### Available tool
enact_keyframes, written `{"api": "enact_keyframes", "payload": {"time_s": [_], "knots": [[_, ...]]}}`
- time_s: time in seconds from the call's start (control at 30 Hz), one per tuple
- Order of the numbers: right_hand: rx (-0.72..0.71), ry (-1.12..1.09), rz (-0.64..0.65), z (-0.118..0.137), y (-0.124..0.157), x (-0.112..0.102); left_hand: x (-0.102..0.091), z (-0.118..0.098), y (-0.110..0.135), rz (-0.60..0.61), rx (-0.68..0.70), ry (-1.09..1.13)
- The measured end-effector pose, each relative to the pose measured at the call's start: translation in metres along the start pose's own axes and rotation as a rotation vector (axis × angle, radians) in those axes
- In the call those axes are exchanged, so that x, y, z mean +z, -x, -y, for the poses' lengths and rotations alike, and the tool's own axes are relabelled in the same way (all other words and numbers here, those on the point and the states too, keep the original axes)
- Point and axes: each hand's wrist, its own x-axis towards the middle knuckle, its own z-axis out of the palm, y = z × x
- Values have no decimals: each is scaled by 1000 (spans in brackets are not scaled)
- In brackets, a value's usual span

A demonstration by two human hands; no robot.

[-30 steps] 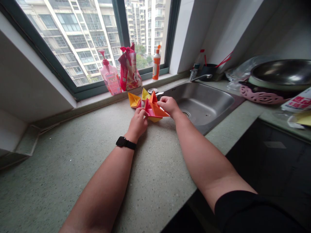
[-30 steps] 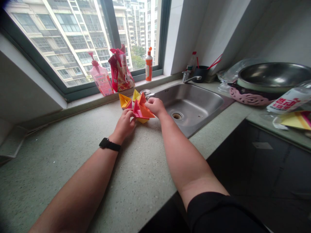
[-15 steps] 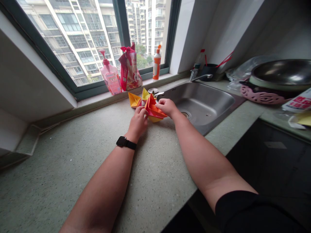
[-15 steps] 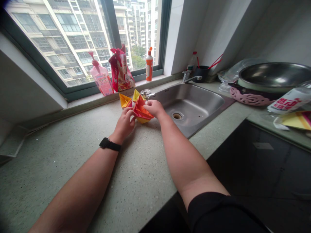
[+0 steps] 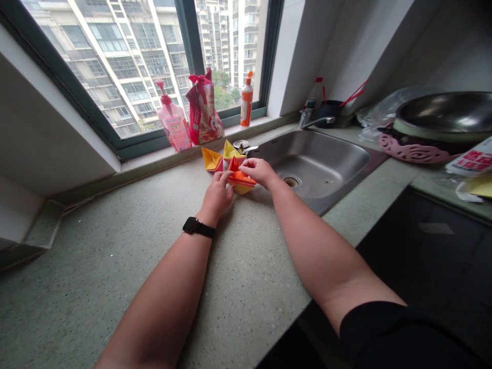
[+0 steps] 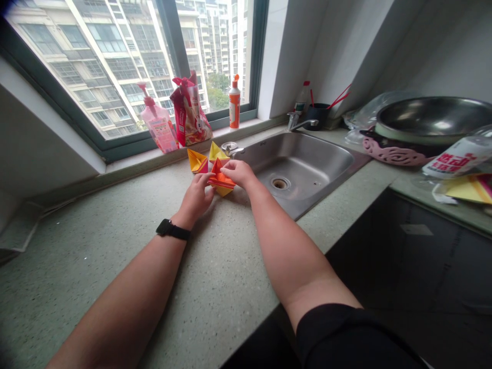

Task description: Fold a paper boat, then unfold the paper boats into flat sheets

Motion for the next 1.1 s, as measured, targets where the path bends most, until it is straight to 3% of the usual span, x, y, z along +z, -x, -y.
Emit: {"api": "enact_keyframes", "payload": {"time_s": [0.57,0.67,0.87,1.1], "knots": [[-45,15,73,-11,-3,11,-15,10,2,57,-172,-194],[-96,57,-36,-13,-3,13,-16,12,1,100,-224,-195],[-65,71,-440,-20,-2,11,-7,14,-4,88,-258,-181],[-7,109,-525,-27,-5,15,-2,19,-6,110,-210,-227]]}}
